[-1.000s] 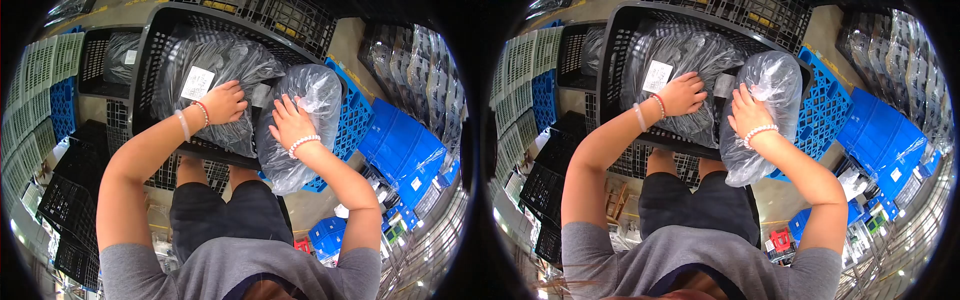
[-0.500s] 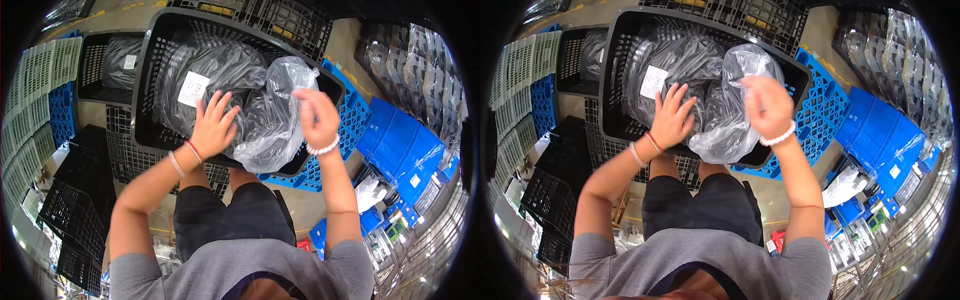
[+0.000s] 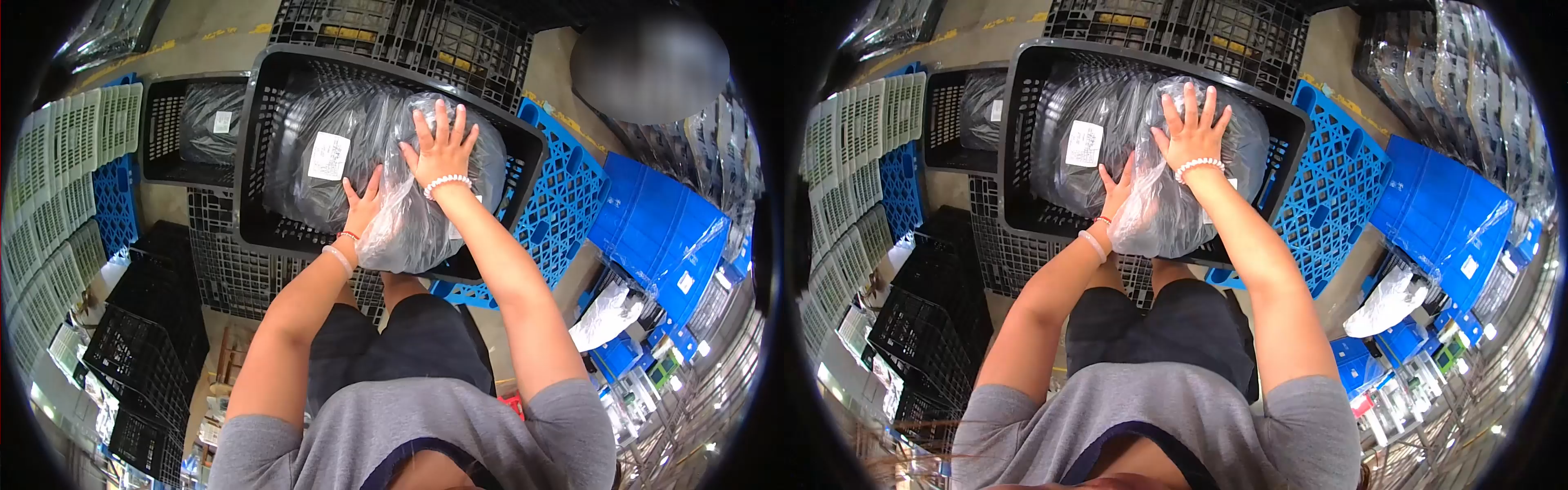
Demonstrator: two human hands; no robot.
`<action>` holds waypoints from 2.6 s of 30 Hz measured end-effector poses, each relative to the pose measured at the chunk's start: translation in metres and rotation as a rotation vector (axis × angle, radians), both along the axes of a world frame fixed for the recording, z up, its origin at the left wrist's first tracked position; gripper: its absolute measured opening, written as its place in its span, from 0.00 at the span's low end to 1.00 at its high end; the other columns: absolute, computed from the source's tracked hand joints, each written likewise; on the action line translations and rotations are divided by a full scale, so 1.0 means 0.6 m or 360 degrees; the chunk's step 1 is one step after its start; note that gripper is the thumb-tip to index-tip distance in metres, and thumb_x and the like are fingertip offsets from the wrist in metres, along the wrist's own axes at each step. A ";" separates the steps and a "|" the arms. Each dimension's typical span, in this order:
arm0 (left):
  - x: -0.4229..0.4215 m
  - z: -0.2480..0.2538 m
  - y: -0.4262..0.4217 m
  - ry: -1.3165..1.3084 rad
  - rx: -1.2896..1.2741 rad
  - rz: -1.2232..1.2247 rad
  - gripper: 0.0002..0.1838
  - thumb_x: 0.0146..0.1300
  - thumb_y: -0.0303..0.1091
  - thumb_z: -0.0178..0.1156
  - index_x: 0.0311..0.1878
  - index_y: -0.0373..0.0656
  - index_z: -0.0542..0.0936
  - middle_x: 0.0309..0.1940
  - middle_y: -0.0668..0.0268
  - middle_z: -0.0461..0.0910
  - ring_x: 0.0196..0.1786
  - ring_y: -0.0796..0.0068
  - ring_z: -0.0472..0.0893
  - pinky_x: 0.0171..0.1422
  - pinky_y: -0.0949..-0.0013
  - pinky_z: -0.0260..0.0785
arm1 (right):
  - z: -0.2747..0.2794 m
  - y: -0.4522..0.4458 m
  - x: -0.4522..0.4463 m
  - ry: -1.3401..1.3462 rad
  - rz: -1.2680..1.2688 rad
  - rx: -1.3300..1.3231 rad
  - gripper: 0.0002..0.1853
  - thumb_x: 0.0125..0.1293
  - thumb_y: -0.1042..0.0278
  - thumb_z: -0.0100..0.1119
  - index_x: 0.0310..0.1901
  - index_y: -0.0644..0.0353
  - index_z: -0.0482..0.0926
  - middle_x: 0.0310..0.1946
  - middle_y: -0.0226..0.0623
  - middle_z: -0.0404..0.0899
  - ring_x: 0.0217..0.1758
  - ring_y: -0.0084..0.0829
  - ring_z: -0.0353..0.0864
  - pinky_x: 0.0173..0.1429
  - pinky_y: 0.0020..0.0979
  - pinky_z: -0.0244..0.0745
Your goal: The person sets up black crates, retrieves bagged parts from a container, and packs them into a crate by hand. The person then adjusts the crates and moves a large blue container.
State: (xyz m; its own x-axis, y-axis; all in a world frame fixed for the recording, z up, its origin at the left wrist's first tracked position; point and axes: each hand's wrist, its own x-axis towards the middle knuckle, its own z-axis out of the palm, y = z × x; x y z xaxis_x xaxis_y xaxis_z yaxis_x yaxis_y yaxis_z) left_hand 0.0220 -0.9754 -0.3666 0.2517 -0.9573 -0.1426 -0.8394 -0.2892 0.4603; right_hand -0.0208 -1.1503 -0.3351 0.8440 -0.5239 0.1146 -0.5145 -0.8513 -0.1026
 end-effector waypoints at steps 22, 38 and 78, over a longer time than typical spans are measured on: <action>-0.033 0.052 -0.038 0.0270 0.0022 0.0095 0.49 0.47 0.63 0.55 0.62 0.32 0.55 0.63 0.42 0.51 0.67 0.45 0.50 0.63 0.36 0.38 | -0.011 -0.022 0.022 -0.0007 0.0097 0.0044 0.27 0.54 0.43 0.53 0.57 0.33 0.66 0.62 0.35 0.56 0.67 0.47 0.49 0.61 0.63 0.44; -0.037 0.045 -0.015 0.0326 -0.0104 -0.0009 0.35 0.54 0.56 0.53 0.57 0.39 0.64 0.62 0.50 0.56 0.66 0.54 0.54 0.64 0.38 0.39 | 0.018 -0.018 0.000 0.0251 0.0227 0.0190 0.30 0.55 0.48 0.55 0.61 0.33 0.61 0.64 0.33 0.54 0.68 0.45 0.47 0.63 0.59 0.44; 0.121 -0.041 0.054 -0.0023 -0.0110 0.1685 0.26 0.62 0.42 0.44 0.60 0.36 0.61 0.60 0.50 0.58 0.64 0.52 0.56 0.66 0.44 0.42 | -0.068 0.041 0.144 -0.0028 0.0194 -0.0073 0.22 0.58 0.58 0.49 0.53 0.56 0.69 0.56 0.37 0.67 0.62 0.36 0.59 0.63 0.41 0.52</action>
State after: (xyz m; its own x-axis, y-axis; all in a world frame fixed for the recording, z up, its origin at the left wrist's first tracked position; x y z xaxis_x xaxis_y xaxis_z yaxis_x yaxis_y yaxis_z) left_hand 0.0944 -0.9430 -0.3915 0.9630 -0.2552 -0.0867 -0.1805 -0.8496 0.4955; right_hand 0.0654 -1.1258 -0.3760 0.8988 -0.4115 0.1511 -0.4054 -0.9114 -0.0702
